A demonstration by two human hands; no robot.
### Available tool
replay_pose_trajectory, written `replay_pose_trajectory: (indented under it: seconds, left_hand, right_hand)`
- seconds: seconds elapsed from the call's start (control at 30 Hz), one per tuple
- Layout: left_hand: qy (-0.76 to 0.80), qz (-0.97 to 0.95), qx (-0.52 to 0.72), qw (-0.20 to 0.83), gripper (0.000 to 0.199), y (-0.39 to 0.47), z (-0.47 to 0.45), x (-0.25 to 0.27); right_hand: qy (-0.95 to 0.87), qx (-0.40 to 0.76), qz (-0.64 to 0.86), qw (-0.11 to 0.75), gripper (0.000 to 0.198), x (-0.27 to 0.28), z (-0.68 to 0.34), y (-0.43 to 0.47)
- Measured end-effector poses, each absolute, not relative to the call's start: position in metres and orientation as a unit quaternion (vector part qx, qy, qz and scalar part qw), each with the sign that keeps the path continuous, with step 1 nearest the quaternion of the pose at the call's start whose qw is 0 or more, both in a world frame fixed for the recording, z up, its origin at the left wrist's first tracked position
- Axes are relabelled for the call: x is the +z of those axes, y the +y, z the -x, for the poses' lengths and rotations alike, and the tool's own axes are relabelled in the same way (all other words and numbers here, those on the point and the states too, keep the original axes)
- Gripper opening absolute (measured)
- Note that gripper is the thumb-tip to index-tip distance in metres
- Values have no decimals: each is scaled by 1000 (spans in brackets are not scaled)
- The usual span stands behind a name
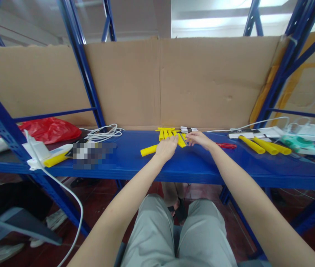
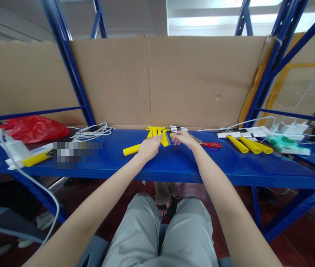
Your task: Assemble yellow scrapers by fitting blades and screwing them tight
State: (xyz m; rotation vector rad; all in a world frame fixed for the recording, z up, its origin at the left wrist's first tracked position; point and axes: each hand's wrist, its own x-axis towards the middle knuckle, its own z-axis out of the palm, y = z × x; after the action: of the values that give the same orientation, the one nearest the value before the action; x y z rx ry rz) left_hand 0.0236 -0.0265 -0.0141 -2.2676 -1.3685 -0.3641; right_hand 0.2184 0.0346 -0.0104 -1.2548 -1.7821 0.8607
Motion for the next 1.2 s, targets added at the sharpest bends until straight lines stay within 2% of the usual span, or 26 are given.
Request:
replay_pose_trajectory:
  seconds: [0.1,0.2,0.5,0.83,1.2]
  left_hand:
    - [-503,816,-134,250,45,-26,-25,-14]
    - [-497,816,-136,264,44,-25,-27,-17]
    - [-498,805,-148,287,43,-20,-28,-22]
    - [-502,807,-150,272,46,-18,-26,-22]
    - [-498,807,-153,277,40,-19,-27,-22]
  right_hand:
    - [-689,545,384,283,22,-6,-208,17]
    - [-677,599,337,263,21,-5,-207,11]
    - [-683,596,309,287,26,-11,-206,19]
    - [-682,577,328,307,21,-13,-202,18]
    - [-686,572,328,307,21,-15,-197,16]
